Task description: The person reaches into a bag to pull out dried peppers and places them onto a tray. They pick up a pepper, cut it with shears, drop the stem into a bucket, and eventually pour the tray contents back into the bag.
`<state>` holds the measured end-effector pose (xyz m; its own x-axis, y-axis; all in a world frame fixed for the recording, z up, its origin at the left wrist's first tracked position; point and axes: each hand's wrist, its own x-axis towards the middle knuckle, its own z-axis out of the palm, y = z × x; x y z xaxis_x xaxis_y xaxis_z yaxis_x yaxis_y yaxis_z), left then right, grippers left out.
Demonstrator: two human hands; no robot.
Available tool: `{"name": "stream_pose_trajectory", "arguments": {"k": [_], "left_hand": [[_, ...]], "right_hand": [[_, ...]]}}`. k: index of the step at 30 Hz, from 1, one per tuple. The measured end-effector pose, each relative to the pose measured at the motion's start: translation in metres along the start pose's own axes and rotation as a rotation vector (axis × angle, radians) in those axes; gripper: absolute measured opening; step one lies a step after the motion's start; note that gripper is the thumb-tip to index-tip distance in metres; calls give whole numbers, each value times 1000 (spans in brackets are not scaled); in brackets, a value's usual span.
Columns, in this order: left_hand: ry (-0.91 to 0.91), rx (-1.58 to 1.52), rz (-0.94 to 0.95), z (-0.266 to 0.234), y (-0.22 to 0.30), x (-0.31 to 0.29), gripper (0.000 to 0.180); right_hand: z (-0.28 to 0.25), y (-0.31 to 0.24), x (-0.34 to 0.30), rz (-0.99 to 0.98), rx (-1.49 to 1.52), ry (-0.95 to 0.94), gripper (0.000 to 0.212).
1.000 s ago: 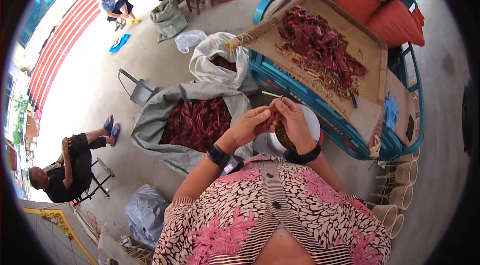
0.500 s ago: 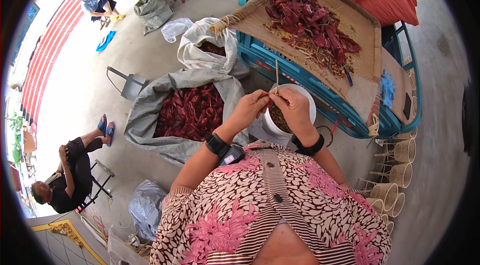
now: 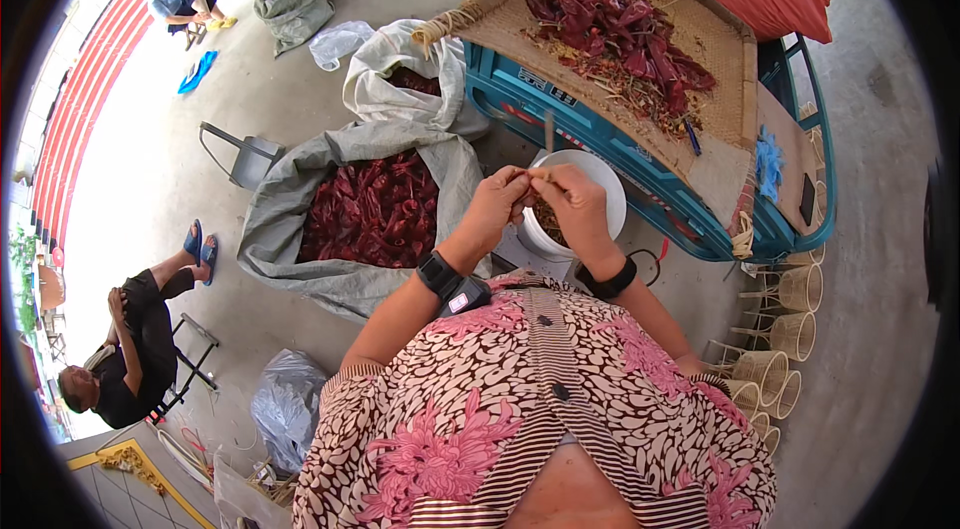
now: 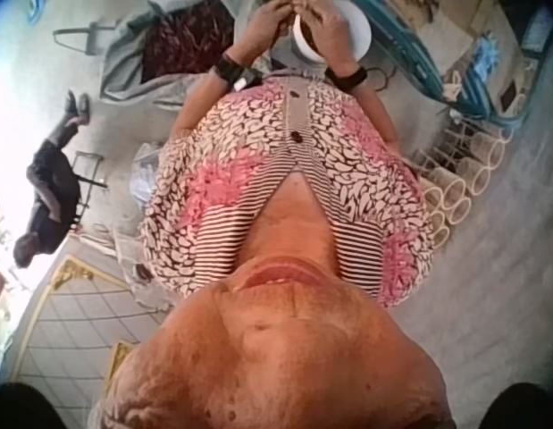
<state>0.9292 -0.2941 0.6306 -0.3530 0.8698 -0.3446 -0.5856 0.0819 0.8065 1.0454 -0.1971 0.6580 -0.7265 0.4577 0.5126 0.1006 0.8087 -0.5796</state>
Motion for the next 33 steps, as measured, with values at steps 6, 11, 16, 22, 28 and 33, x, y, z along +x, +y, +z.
{"name": "stream_pose_trajectory", "arguments": {"k": [6,11,16,22,28,33], "left_hand": [[-213,-274,-20,-5,-1,-7,18],[-328,-367,-32,-7,0,-9,18],[-356,-309,-47,-17,-7,-12,18],[-175,136,5,-74,-13,-24,19],[199,713,220,-171,-46,-12,21],[334,1151,346,-228,-64,-22,30]], "right_hand": [[-2,3,-7,848,1298,-53,16],[2,4,-8,939,1484,-27,16],[1,4,-9,945,1323,-10,15],[-28,40,-10,827,663,172,19],[-15,87,-49,714,-65,1,20],[-3,80,-67,556,-295,-126,15]]}}
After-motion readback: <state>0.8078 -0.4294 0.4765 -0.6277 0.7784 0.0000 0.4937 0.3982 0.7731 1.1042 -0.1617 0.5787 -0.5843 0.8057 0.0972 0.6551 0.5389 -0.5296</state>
